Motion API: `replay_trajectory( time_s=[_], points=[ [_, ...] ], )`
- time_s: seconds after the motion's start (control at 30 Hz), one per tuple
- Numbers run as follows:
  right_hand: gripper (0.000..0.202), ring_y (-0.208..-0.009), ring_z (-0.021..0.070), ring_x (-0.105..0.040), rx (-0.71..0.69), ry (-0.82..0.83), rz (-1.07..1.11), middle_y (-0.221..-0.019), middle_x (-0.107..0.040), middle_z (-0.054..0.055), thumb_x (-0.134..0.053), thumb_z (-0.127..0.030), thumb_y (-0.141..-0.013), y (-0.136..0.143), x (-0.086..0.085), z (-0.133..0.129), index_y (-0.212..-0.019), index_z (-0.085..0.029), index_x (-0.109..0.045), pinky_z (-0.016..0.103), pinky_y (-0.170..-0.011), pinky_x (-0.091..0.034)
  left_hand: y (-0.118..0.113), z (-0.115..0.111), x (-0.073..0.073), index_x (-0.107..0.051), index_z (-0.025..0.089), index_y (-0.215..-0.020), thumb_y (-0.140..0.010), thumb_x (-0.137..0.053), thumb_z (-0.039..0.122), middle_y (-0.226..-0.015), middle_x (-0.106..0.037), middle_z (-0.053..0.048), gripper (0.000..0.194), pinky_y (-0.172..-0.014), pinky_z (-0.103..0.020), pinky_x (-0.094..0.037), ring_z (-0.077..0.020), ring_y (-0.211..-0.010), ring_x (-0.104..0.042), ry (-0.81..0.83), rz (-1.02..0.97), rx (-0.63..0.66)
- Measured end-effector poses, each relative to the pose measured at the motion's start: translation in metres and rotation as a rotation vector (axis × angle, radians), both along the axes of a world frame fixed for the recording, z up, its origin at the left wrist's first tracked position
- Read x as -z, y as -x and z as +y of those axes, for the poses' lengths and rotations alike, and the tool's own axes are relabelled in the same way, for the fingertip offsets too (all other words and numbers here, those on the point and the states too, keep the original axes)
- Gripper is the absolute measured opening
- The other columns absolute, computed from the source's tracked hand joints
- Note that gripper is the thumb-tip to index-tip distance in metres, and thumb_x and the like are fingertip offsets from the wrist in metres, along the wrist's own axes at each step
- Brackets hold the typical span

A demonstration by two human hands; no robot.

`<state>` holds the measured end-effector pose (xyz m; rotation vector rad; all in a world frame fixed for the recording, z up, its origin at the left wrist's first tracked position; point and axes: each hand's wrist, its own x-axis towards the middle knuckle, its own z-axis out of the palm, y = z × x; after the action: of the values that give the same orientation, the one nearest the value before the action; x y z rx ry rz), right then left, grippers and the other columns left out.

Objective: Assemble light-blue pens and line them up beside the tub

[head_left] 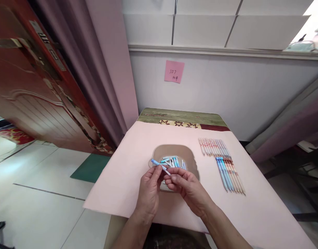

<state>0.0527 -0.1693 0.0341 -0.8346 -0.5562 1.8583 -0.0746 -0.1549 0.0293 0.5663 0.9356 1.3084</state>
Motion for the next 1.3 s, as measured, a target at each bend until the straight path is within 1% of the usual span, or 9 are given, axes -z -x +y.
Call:
replay_trajectory(
  time_s=[0.17,0.47,0.57,0.7,0.87,1.03,1.1,1.2,1.3],
  points=[
    [0.03,-0.064,0.0071,-0.064,0.03,-0.02,-0.058,-0.082,-0.071,0.006,-0.079,-0.026,-0.069,0.002,0.005,0.0,-0.092,-0.012,-0.065,0.017,-0.066,-0.053,-0.001,-0.002,-0.002,-0.071,0.01,-0.082,-0.076,-0.069,0.031,-0.075,-0.068,-0.006,0.022,-0.065,-0.023,-0.049,-0.0117,-0.066,-0.059,0.029,-0.084,0.036],
    [0.033,-0.055,0.0064,-0.06,0.122,-0.072,-0.245,-0.071,-0.068,0.002,-0.076,-0.039,-0.071,0.001,0.005,0.0,-0.088,-0.013,-0.064,0.017,-0.056,-0.052,0.003,0.0,-0.003,-0.07,0.01,-0.081,-0.077,-0.068,0.024,-0.085,-0.07,-0.01,0.015,-0.073,-0.026,-0.054,-0.0152,-0.076,-0.065,0.089,-0.219,-0.006],
    [0.035,-0.053,0.0067,-0.06,0.139,-0.069,-0.277,-0.069,-0.068,0.002,-0.075,-0.042,-0.071,0.0,0.003,0.0,-0.088,-0.013,-0.063,0.017,-0.052,-0.051,0.005,-0.001,-0.005,-0.069,0.011,-0.083,-0.079,-0.066,0.019,-0.09,-0.071,-0.011,0.01,-0.066,-0.024,-0.055,-0.0139,-0.073,-0.065,0.155,-0.271,-0.018],
    [0.037,-0.053,0.0074,-0.06,0.12,-0.104,-0.347,-0.069,-0.068,0.003,-0.072,-0.046,-0.073,0.0,0.0,0.0,-0.086,-0.013,-0.061,0.017,-0.05,-0.05,0.003,-0.004,-0.007,-0.068,0.009,-0.089,-0.084,-0.06,0.018,-0.093,-0.071,-0.013,0.014,-0.054,-0.017,-0.052,-0.0106,-0.066,-0.064,0.166,-0.311,0.06],
    [0.038,-0.05,0.0078,-0.057,0.091,-0.162,-0.398,-0.067,-0.066,0.002,-0.071,-0.048,-0.073,-0.001,-0.002,-0.001,-0.082,-0.013,-0.06,0.017,-0.045,-0.047,-0.001,-0.005,-0.011,-0.068,0.008,-0.085,-0.085,-0.057,0.013,-0.085,-0.071,-0.013,0.013,-0.062,-0.019,-0.056,-0.0115,-0.068,-0.066,0.145,-0.333,-0.01],
    [0.037,-0.039,0.0035,-0.042,0.162,-0.188,-0.407,-0.058,-0.056,-0.003,-0.061,-0.052,-0.081,-0.005,-0.002,-0.001,-0.085,-0.015,-0.061,0.014,-0.035,-0.033,0.005,0.0,-0.015,-0.067,0.007,-0.083,-0.089,-0.049,0.011,-0.078,-0.07,-0.011,0.019,-0.056,-0.016,-0.055,-0.0097,-0.06,-0.065,0.206,-0.401,-0.068],
    [0.035,-0.041,0.0029,-0.04,0.185,-0.178,-0.37,-0.06,-0.055,-0.004,-0.059,-0.05,-0.083,-0.008,-0.003,-0.001,-0.088,-0.016,-0.061,0.013,-0.035,-0.03,0.008,0.001,-0.016,-0.066,0.006,-0.084,-0.091,-0.046,0.011,-0.076,-0.069,-0.011,0.022,-0.054,-0.015,-0.054,-0.0087,-0.058,-0.064,0.242,-0.458,-0.067],
    [0.033,-0.046,0.004,-0.043,0.135,-0.145,-0.31,-0.068,-0.058,-0.001,-0.059,-0.049,-0.083,-0.008,-0.006,-0.001,-0.085,-0.016,-0.061,0.014,-0.038,-0.029,0.008,0.001,-0.016,-0.066,0.006,-0.084,-0.092,-0.042,0.011,-0.075,-0.069,-0.011,0.025,-0.052,-0.014,-0.054,-0.008,-0.057,-0.064,0.276,-0.518,-0.043],
    [0.031,-0.046,0.0036,-0.039,0.064,-0.186,-0.366,-0.066,-0.055,-0.002,-0.067,-0.045,-0.077,-0.005,-0.01,-0.003,-0.081,-0.016,-0.061,0.015,-0.039,-0.027,0.005,-0.001,-0.013,-0.066,0.006,-0.083,-0.092,-0.043,0.011,-0.076,-0.069,-0.01,0.025,-0.053,-0.014,-0.054,-0.0085,-0.057,-0.064,0.274,-0.528,-0.019]
  ],
)
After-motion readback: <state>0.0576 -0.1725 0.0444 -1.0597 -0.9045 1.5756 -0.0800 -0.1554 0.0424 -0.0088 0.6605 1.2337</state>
